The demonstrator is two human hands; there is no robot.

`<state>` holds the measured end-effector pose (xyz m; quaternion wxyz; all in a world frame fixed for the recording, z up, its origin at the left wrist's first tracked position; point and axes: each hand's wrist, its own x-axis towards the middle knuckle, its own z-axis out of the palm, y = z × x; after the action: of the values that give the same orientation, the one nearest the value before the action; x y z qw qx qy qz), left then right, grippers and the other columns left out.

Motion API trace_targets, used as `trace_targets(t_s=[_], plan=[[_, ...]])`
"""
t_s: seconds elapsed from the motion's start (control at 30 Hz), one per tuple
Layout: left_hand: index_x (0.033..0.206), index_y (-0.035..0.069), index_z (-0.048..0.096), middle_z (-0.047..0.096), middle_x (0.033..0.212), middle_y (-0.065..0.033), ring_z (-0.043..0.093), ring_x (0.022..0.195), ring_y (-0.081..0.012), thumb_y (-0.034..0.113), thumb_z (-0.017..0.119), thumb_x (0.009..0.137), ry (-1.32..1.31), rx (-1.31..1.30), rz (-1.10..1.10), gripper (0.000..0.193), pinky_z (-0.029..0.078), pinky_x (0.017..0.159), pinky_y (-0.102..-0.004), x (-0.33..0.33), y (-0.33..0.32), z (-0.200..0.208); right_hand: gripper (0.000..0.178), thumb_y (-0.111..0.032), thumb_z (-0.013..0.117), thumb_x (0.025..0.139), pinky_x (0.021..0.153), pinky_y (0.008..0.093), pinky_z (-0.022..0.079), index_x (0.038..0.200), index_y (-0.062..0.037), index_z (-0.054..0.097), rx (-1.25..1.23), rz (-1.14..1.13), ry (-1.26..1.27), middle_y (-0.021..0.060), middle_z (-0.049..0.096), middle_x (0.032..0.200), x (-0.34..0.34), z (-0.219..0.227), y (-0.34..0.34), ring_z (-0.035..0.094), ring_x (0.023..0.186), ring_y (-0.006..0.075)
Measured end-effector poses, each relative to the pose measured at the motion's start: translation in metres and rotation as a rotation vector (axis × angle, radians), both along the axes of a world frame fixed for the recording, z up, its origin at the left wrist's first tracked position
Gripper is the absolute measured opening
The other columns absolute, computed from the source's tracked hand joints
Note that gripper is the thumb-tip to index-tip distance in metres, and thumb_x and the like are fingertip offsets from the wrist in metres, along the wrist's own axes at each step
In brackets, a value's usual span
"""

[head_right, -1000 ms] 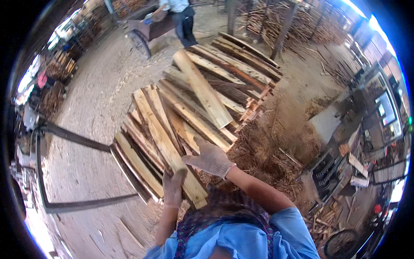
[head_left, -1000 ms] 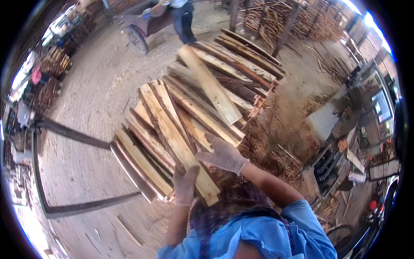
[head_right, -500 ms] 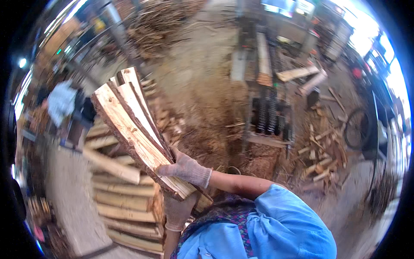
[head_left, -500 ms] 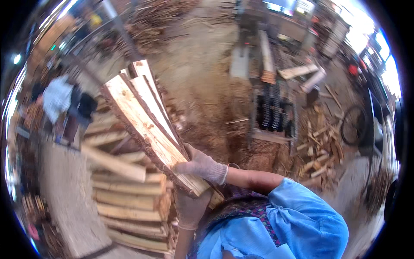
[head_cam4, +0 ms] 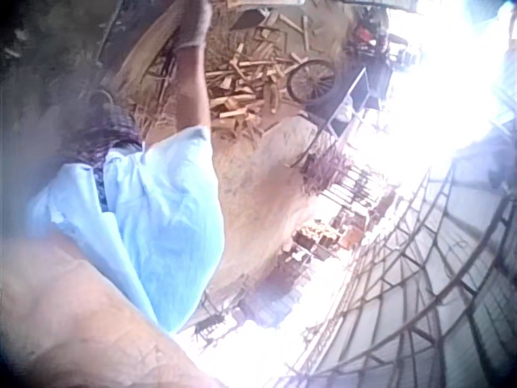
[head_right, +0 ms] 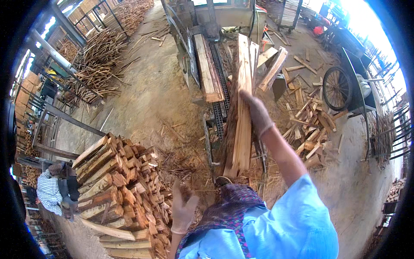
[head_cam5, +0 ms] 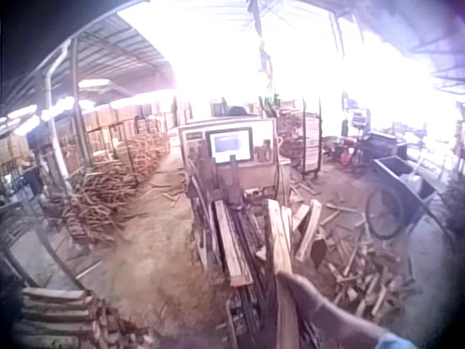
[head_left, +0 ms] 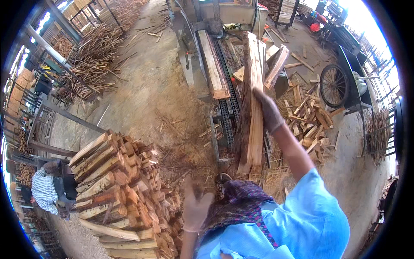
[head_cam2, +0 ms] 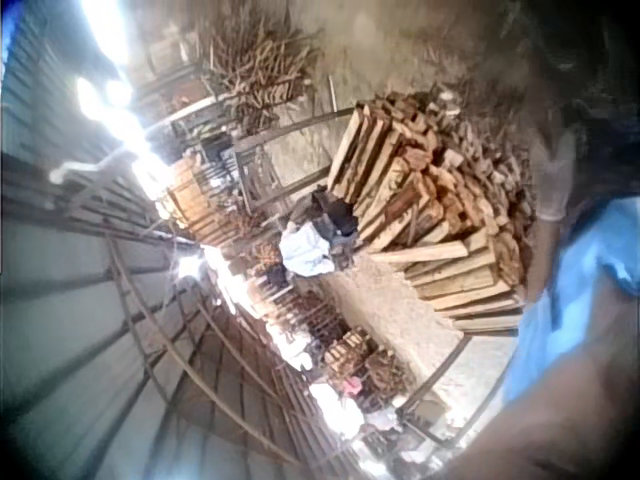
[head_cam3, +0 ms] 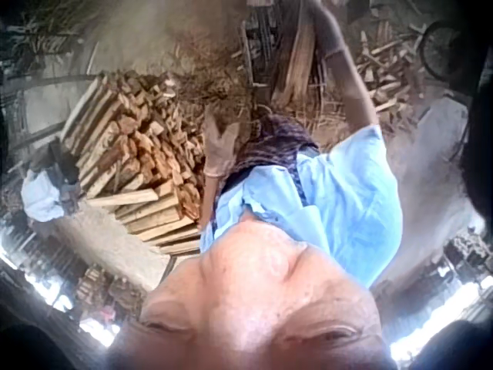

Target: The person repeatedly picks up wooden planks from a stack and feeds them into a planer machine. The person wears gloves and handles the wood with both hands, placing the processed planks onto a growing pile after they exit the machine.

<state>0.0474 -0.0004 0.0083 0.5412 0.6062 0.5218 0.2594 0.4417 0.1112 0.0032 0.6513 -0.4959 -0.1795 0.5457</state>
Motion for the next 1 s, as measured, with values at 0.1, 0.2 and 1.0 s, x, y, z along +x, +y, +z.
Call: trace_targets(t_s=[0.1,0.2,1.0], plan=[[0.168,-0.003,0.020,0.052,0.147,-0.0211,0.056,0.133,-0.0273,0.012,0.066,0.103,-0.202,-0.290,0.338,0.082,0.046,0.113,-0.0377,-0.040,-0.022,-0.057,0.038,-0.041,0.069,0.104,0.064,0.0320,0.062,0.113,-0.0037,0.073,-0.036,-0.046,-0.050,0.0044,0.076,0.087,0.060,-0.003,0.080,0.073,0.069,0.0163],[0.168,0.001,0.023,0.058,0.132,-0.0191,0.064,0.114,-0.0271,0.015,0.063,0.105,-0.210,-0.371,0.508,0.076,0.056,0.097,-0.0407,-0.071,-0.051,-0.076,0.047,-0.041,0.071,0.103,0.071,0.0310,0.064,0.126,0.0002,0.071,-0.049,0.054,-0.118,0.0083,0.079,0.101,0.095,-0.017,0.175,0.075,0.078,0.0158],[0.146,0.008,0.044,0.070,0.106,-0.0190,0.070,0.086,-0.0311,0.020,0.062,0.104,0.092,-0.009,0.507,0.047,0.061,0.069,-0.0464,-0.098,-0.079,-0.123,0.083,-0.064,0.069,0.093,0.094,0.0448,0.057,0.137,0.0075,0.062,-0.308,0.512,-1.312,0.0269,0.075,0.121,0.092,-0.095,0.397,0.074,0.111,0.0390]])
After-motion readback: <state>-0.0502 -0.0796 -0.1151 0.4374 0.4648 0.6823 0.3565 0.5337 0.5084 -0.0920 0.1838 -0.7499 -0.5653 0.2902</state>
